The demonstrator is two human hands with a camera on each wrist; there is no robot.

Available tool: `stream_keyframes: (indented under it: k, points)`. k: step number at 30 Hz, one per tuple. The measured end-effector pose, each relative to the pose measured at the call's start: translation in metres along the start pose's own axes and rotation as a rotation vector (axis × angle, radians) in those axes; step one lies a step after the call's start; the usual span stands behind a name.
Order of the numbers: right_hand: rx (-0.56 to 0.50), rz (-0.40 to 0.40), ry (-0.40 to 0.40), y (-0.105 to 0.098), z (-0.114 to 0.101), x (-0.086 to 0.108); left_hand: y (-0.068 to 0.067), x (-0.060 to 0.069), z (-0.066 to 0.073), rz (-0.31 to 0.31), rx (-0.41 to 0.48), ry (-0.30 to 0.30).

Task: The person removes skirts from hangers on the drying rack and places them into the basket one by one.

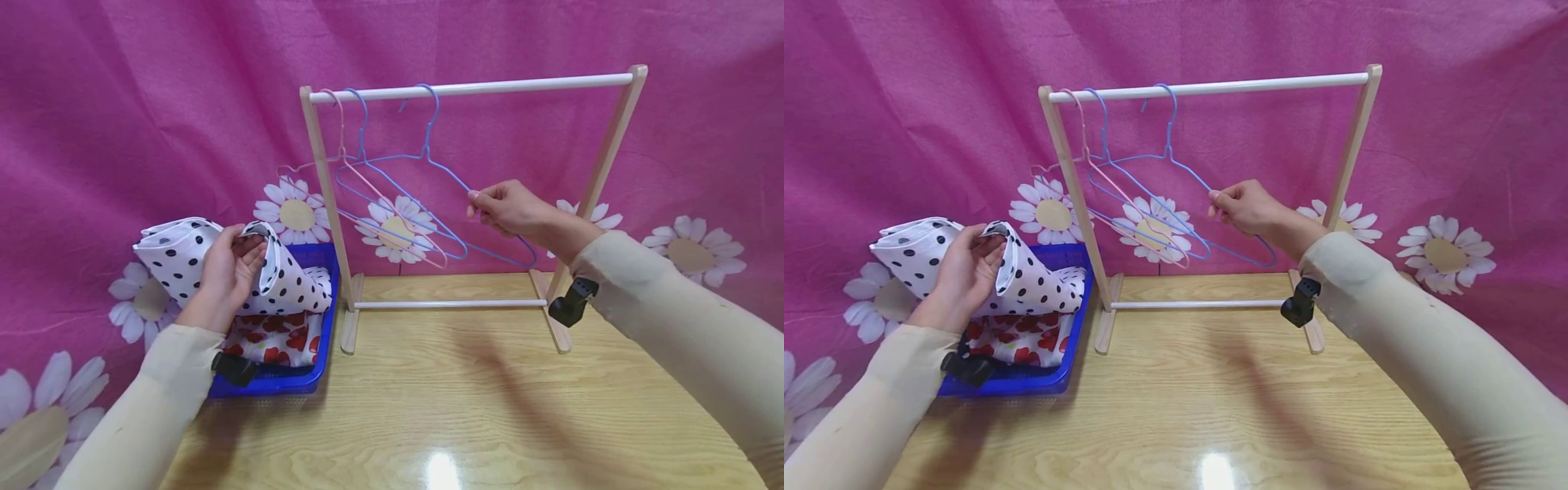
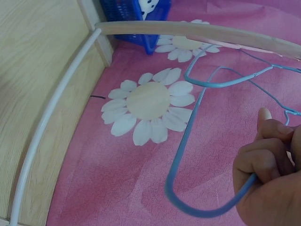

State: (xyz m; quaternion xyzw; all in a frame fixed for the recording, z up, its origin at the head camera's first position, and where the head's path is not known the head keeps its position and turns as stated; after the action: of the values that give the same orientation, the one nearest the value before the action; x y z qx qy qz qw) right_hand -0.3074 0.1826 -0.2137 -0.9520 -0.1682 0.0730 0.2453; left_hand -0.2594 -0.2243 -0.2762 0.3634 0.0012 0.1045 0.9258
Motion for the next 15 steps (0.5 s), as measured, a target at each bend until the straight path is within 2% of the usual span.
stream_keyframes:
  k: [15]
  points:
    - [0.021,0.005,0.003,0.002,-0.003,-0.001,0.005,-0.021,-0.004,0.078,0.031,0.011]
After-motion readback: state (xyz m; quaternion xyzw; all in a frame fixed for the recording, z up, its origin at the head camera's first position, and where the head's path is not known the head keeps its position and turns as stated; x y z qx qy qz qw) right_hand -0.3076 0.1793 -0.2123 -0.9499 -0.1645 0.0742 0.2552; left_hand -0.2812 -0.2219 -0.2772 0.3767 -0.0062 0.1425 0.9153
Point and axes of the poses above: each hand's wrist, its own x-axis away from the middle knuckle, its own y-axis out of the palm, z = x × y, the point moved 6 cm from there along -x, towards the middle knuckle, and after that the axes turned 1 degree about x, right-handed, at the moved point
